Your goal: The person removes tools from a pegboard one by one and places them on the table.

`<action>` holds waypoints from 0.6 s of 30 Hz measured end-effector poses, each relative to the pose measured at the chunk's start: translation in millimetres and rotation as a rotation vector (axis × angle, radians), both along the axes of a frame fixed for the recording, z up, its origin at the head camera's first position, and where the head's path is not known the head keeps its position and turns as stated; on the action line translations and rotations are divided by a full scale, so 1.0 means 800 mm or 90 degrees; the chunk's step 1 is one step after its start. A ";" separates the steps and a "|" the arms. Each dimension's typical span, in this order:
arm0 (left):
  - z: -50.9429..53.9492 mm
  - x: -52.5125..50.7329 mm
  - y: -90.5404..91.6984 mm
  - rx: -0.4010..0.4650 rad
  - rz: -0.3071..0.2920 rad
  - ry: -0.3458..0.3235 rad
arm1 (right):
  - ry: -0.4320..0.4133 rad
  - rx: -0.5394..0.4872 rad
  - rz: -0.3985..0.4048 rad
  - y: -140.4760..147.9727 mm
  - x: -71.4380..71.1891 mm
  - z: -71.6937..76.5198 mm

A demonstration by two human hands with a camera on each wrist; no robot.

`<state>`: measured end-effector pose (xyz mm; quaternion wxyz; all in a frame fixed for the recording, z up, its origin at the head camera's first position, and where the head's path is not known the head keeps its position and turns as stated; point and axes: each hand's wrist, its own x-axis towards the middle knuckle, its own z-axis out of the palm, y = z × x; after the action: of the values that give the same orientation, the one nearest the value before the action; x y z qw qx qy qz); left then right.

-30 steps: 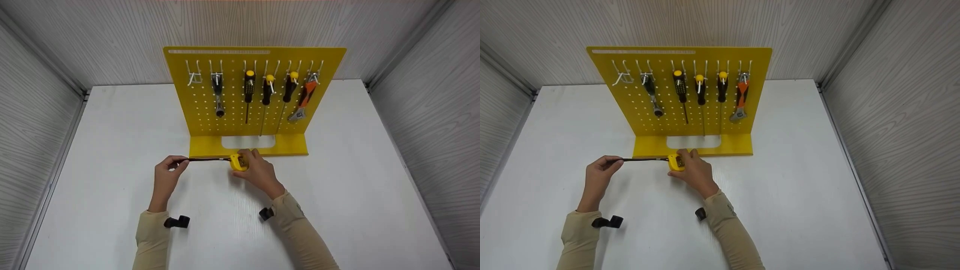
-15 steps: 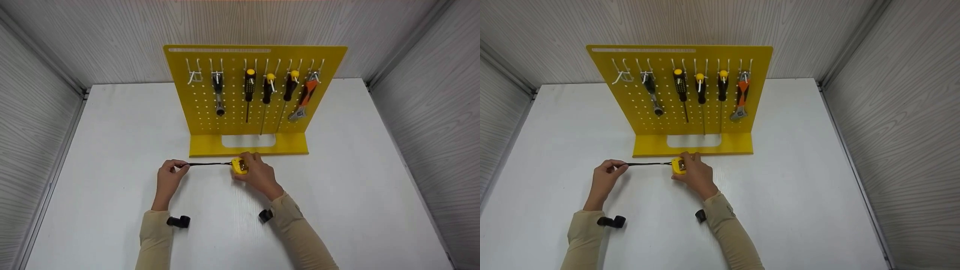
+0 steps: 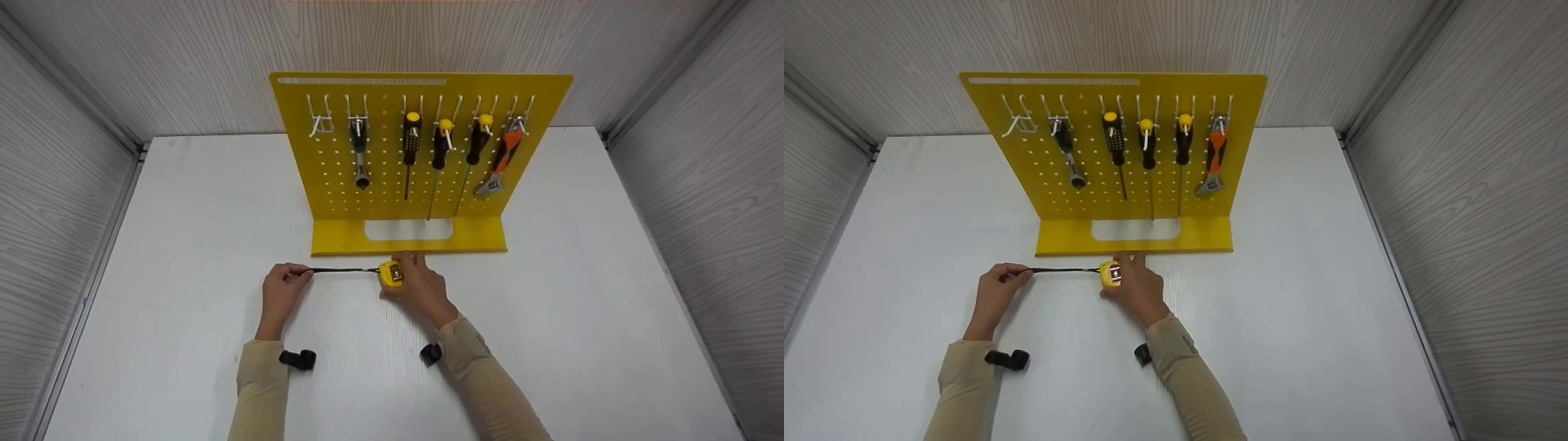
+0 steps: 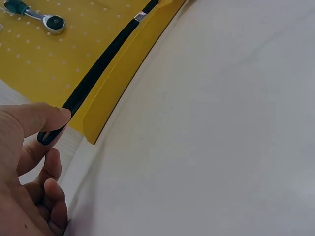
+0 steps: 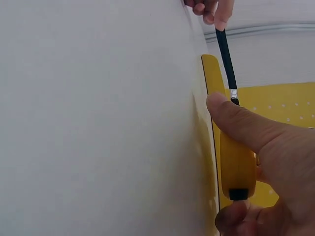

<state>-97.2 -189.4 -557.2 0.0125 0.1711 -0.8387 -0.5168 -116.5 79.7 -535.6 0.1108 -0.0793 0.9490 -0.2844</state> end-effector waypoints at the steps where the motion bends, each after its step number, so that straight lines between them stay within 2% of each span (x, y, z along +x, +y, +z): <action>1: 0.000 -0.001 0.001 0.001 0.003 -0.003 | 0.002 0.003 -0.001 -0.001 0.000 -0.001; 7: -0.001 -0.005 0.003 -0.006 0.009 -0.016 | 0.012 0.014 -0.009 -0.004 -0.003 -0.005; 18: -0.004 -0.002 0.001 -0.053 -0.006 -0.042 | -0.014 0.007 -0.028 -0.008 -0.001 -0.007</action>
<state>-99.1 -188.6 -560.1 -0.0102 0.1833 -0.8603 -0.4756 -117.5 73.4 -541.4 0.1153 -0.0549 0.9508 -0.2822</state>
